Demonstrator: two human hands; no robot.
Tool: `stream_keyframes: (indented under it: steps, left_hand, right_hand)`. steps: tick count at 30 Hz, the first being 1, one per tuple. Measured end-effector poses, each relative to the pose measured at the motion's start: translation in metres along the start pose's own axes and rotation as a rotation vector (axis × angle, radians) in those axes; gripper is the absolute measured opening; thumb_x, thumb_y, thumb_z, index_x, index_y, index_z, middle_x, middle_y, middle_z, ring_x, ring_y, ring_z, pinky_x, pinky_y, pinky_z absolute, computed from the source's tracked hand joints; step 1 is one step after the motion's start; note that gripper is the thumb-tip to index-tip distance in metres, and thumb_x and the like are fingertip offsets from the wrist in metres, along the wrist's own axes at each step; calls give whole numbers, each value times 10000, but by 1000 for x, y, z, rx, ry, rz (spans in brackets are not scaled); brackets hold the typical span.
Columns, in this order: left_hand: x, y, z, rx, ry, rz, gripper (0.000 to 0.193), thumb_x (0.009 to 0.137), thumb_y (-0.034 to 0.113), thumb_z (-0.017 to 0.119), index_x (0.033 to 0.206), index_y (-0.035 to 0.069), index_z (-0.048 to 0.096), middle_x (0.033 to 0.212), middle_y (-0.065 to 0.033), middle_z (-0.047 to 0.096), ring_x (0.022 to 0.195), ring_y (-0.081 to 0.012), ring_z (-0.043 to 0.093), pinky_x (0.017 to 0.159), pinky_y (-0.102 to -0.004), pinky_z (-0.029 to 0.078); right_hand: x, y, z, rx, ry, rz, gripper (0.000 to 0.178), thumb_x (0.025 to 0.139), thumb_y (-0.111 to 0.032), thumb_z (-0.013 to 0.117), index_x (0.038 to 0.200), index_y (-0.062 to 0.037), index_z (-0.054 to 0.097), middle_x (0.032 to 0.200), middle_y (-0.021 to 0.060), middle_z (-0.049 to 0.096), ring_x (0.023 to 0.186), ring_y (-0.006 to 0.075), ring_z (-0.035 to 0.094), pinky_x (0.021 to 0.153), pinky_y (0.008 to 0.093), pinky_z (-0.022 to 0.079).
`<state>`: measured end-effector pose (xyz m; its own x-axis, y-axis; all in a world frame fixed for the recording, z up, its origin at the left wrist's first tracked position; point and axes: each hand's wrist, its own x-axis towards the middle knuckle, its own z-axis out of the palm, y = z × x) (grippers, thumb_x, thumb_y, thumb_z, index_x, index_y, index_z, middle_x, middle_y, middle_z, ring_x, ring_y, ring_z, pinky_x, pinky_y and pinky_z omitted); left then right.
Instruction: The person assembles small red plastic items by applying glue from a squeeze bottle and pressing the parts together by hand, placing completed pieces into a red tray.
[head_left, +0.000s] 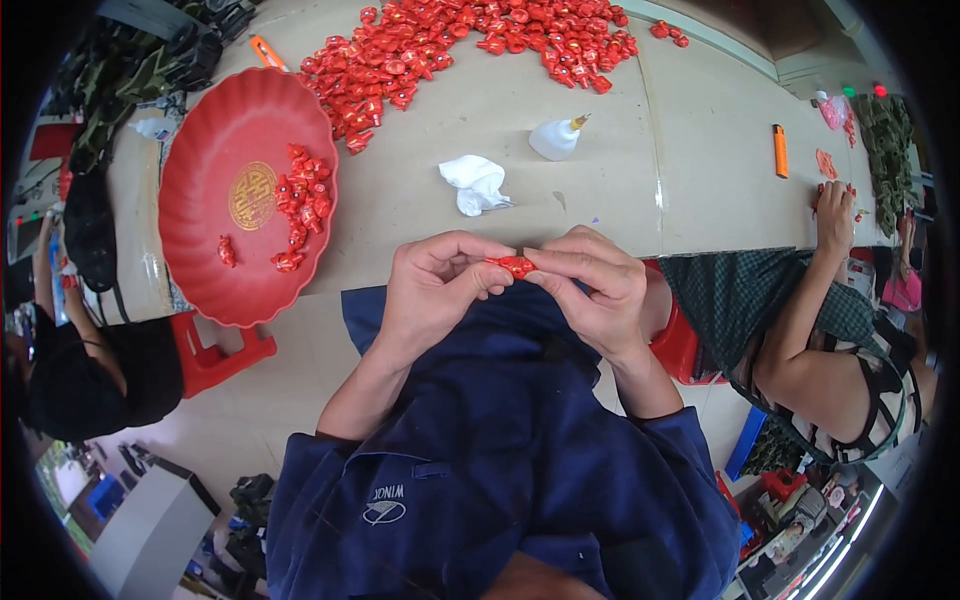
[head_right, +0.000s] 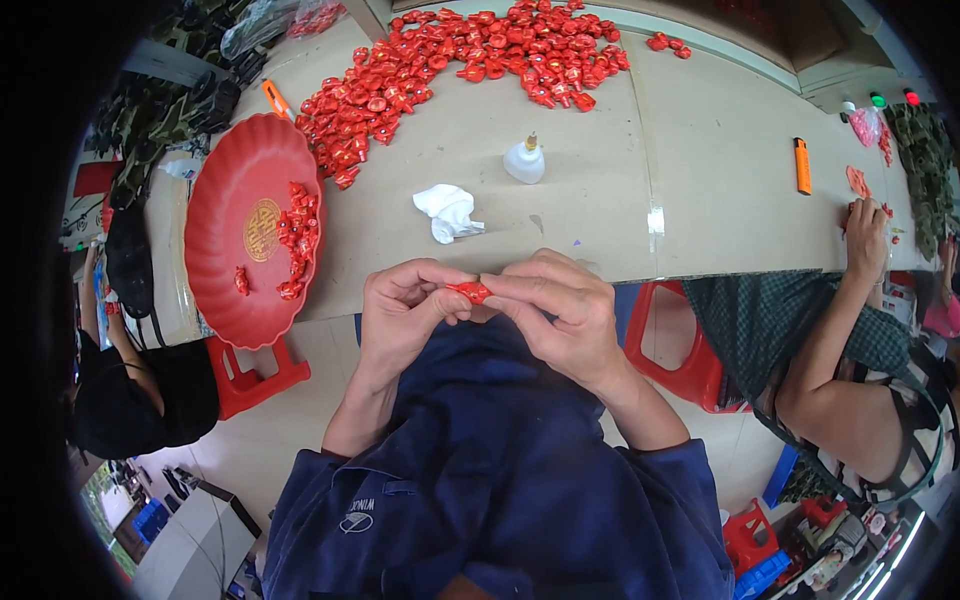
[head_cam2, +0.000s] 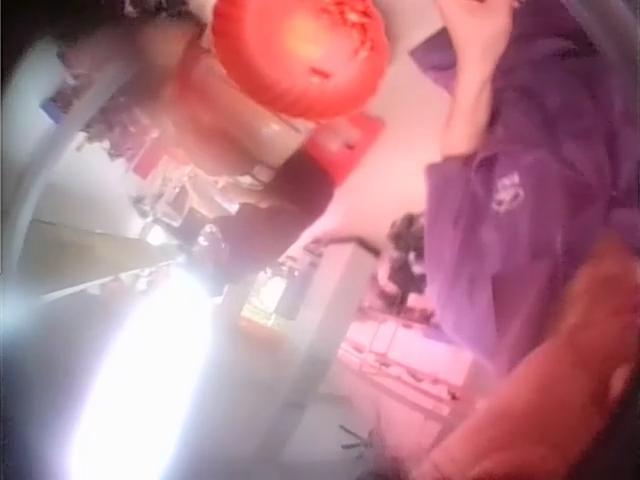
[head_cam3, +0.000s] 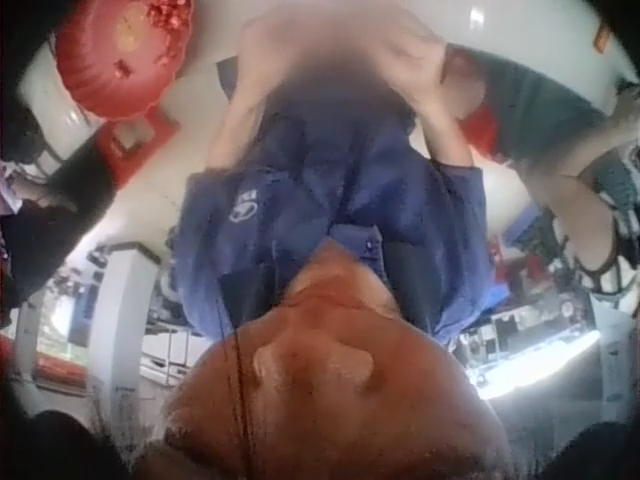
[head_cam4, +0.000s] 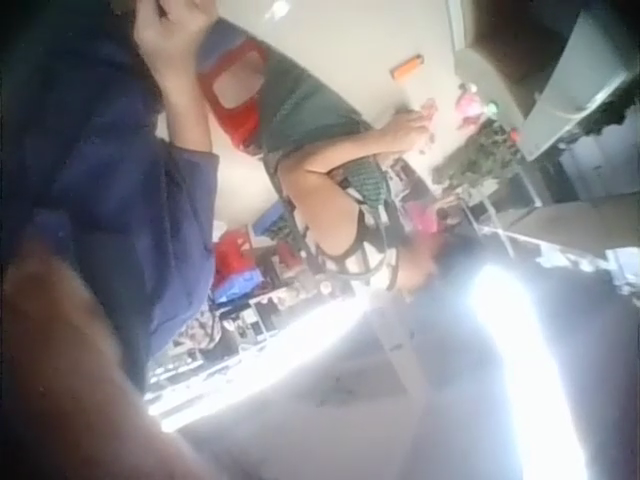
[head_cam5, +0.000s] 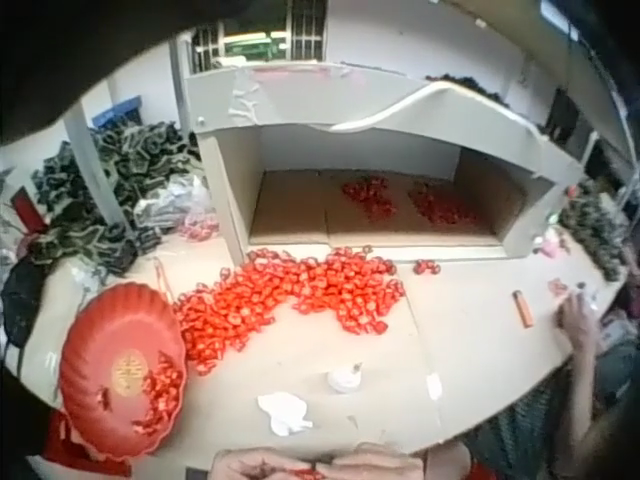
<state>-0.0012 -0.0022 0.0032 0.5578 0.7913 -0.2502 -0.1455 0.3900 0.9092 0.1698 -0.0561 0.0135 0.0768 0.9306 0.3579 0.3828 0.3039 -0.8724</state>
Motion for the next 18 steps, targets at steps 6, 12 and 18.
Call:
stream_keyframes:
  steps: [6,12,18]
  left_hand:
    - [-29,20,-23,2,82,72,108,795,-31,586,888,-15,639,760,-62,653,674,-74,600,605,-188,483]
    - [-100,38,-66,183,278,314,96,760,-6,617,851,-14,646,743,-85,655,673,-100,623,605,-218,495]
    - [-174,38,-84,70,569,402,105,750,37,646,846,-7,644,789,-76,643,690,-141,623,623,-244,479]
  right_hand:
    - [9,-19,30,-12,-38,-112,237,622,60,693,850,-3,672,711,107,614,577,199,561,505,269,432]
    - [12,-54,95,103,-208,-157,205,629,82,693,821,14,668,709,124,624,595,228,574,541,287,452]
    - [18,-81,151,237,-502,-278,202,671,102,625,861,37,645,743,137,601,621,238,538,572,298,440]
